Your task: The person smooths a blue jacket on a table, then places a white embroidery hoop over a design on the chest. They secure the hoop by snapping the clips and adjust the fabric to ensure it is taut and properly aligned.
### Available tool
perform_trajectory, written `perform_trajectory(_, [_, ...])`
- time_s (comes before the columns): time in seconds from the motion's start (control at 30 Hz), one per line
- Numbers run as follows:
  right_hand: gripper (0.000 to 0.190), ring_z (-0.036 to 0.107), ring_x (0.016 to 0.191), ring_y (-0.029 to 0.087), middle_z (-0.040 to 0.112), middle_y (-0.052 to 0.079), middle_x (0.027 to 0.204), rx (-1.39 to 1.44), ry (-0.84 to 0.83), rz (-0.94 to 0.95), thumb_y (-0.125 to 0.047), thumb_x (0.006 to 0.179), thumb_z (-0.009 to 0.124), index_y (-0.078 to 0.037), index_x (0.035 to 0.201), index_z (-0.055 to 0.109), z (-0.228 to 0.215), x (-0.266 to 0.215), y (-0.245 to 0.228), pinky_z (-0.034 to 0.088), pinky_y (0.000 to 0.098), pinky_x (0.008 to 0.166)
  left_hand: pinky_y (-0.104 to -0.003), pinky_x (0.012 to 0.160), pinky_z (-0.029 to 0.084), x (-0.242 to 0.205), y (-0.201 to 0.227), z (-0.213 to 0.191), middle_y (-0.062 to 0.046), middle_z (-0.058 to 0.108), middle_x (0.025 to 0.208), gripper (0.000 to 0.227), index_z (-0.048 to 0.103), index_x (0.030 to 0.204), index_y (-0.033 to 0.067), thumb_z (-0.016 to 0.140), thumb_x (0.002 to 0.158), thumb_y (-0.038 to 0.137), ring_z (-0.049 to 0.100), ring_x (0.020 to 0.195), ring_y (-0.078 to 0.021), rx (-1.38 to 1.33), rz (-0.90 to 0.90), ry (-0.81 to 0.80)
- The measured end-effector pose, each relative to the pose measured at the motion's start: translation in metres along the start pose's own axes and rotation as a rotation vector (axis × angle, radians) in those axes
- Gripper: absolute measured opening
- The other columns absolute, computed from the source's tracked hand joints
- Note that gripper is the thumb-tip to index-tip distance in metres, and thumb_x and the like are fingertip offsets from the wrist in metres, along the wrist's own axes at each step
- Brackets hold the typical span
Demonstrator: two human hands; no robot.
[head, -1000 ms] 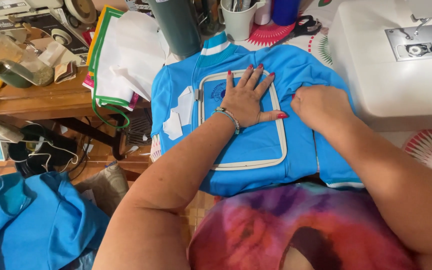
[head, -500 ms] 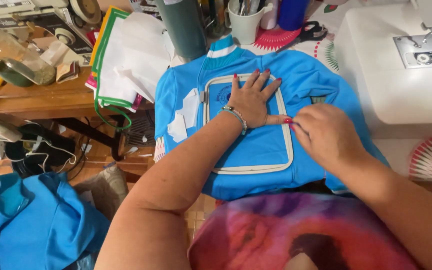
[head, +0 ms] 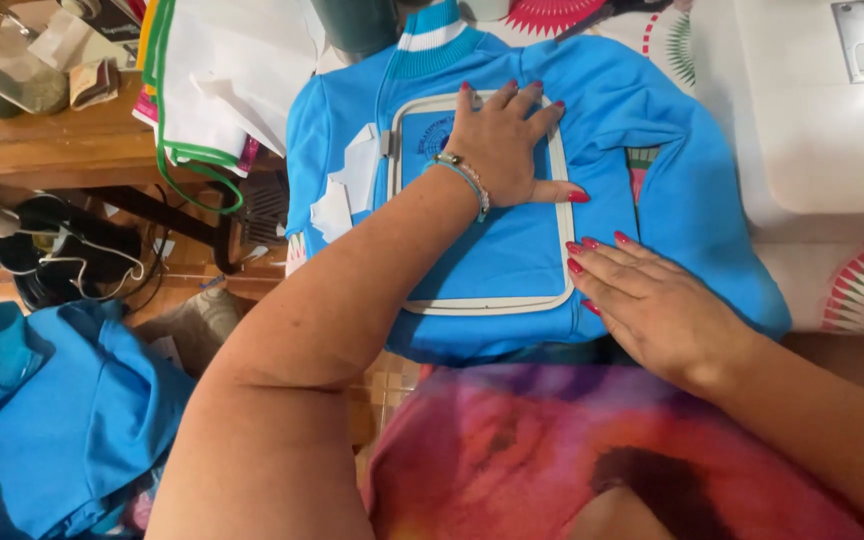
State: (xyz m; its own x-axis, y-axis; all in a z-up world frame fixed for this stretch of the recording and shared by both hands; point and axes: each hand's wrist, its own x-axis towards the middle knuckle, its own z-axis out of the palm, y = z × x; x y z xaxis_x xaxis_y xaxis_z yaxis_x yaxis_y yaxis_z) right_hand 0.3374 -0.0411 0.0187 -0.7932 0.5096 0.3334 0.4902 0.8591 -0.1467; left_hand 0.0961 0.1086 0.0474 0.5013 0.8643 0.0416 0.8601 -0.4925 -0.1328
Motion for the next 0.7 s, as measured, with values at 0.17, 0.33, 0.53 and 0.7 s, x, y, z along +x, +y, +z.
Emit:
perform_trajectory(0.17, [0.051, 0.052, 0.141, 0.030, 0.056, 0.015, 0.150, -0.141, -0.138, -0.014, -0.018, 0.095, 0.052, -0.006, 0.144, 0.055, -0.004, 0.011, 0.001, 0.032, 0.0466, 0.125, -0.074, 0.113, 0.020, 0.004, 0.010, -0.020, -0.006, 0.023, 0.168, 0.123, 0.020, 0.162, 0.0299, 0.030, 0.067, 0.108, 0.023, 0.153, -0.0354, 0.039, -0.064, -0.215])
perform_trajectory(0.33, [0.040, 0.058, 0.134, 0.034, 0.064, 0.020, 0.139, -0.148, -0.205, -0.058, -0.019, 0.095, 0.051, -0.003, 0.129, 0.066, -0.008, 0.024, -0.001, 0.035, 0.0510, 0.122, -0.075, 0.113, 0.020, -0.001, 0.016, -0.035, -0.004, 0.012, 0.171, 0.122, 0.011, 0.164, 0.0300, 0.027, 0.070, 0.105, 0.014, 0.155, -0.0337, 0.072, -0.085, -0.311])
perform_trajectory(0.53, [0.049, 0.058, 0.133, 0.029, 0.063, 0.017, 0.142, -0.163, -0.136, 0.028, -0.016, 0.079, 0.062, -0.007, 0.127, 0.069, -0.001, 0.020, -0.009, 0.033, 0.0487, 0.123, -0.076, 0.113, 0.023, 0.010, 0.017, -0.043, -0.004, 0.010, 0.172, 0.124, 0.012, 0.164, 0.0295, 0.041, 0.068, 0.103, 0.013, 0.156, -0.0369, 0.020, -0.094, -0.411])
perform_trajectory(0.7, [0.041, 0.060, 0.128, 0.035, 0.059, 0.023, 0.145, -0.264, -0.059, 0.027, -0.013, 0.093, 0.051, -0.003, 0.130, 0.065, 0.000, 0.017, -0.019, 0.035, 0.0535, 0.120, -0.073, 0.114, 0.025, 0.009, 0.022, -0.058, -0.006, 0.010, 0.172, 0.137, 0.011, 0.165, 0.0244, 0.051, 0.060, 0.103, 0.015, 0.156, -0.0378, 0.036, -0.094, -0.448])
